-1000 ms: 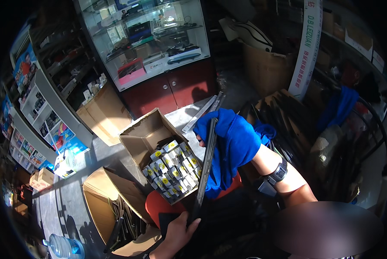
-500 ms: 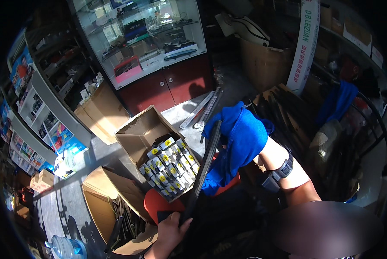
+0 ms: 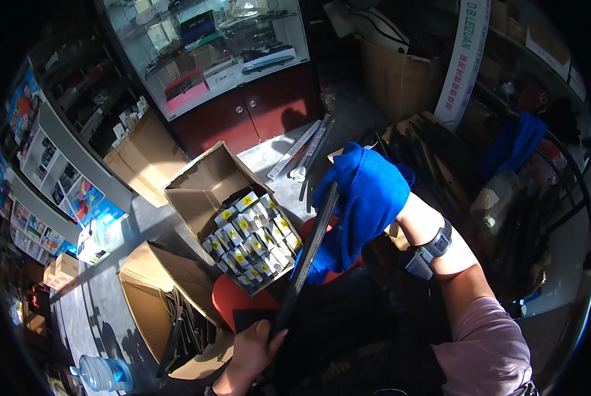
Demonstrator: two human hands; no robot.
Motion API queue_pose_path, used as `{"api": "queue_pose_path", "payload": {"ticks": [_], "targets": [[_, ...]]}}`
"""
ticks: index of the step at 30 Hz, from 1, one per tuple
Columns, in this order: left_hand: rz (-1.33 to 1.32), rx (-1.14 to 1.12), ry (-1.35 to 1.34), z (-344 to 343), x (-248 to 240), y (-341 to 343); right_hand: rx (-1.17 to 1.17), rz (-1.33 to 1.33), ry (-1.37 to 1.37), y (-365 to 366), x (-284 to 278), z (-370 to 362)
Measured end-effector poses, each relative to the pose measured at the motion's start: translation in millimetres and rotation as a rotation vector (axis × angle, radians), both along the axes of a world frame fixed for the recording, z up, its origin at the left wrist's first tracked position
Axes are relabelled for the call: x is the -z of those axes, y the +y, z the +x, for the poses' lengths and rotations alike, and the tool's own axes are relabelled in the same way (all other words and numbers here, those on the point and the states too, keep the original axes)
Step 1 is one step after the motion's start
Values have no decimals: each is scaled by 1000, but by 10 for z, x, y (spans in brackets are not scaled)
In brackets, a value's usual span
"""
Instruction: The person repeatedly wipes long black rubber windshield wiper blades with a blue cloth. They pick up each blade from a pile, wipe it along its length, and place it back down, continuing this process for multiple blades.
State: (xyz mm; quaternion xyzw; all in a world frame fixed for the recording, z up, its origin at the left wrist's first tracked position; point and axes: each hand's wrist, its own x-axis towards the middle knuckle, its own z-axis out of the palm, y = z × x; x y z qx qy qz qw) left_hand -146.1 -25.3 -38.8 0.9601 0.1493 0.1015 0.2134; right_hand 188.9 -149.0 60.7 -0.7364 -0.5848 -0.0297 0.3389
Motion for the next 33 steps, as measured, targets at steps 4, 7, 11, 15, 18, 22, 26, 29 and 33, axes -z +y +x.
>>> {"api": "queue_pose_path", "payload": {"ticks": [4, 7, 11, 15, 18, 22, 26, 29, 33], "targets": [[39, -50, -27, 34, 13, -25, -80, -33, 93, 83, -150, -185], [21, -58, -54, 95, 9, -66, -85, 93, 128, 223, 106, -102], [19, -76, -81, 126, 43, -101, -48, 61, 110, 339, 181, -101], [13, -97, -155, 207, 98, -137, -6, 115, 44, 448, 498, -152], [-55, -172, -152, 346, 22, -166, 110, -32, -13, 535, 719, -586], [-90, -161, -169, 343, 121, -198, -145, 136, 178, 547, 898, -823], [-46, -180, -190, 429, 71, -185, -134, -147, -334, 484, 1192, -1054], [-19, -153, -214, 434, 41, -205, -255, 46, 271, 471, 1099, -752], [16, -179, -209, 383, 46, -219, -121, 108, 197, 656, 419, -243]]}}
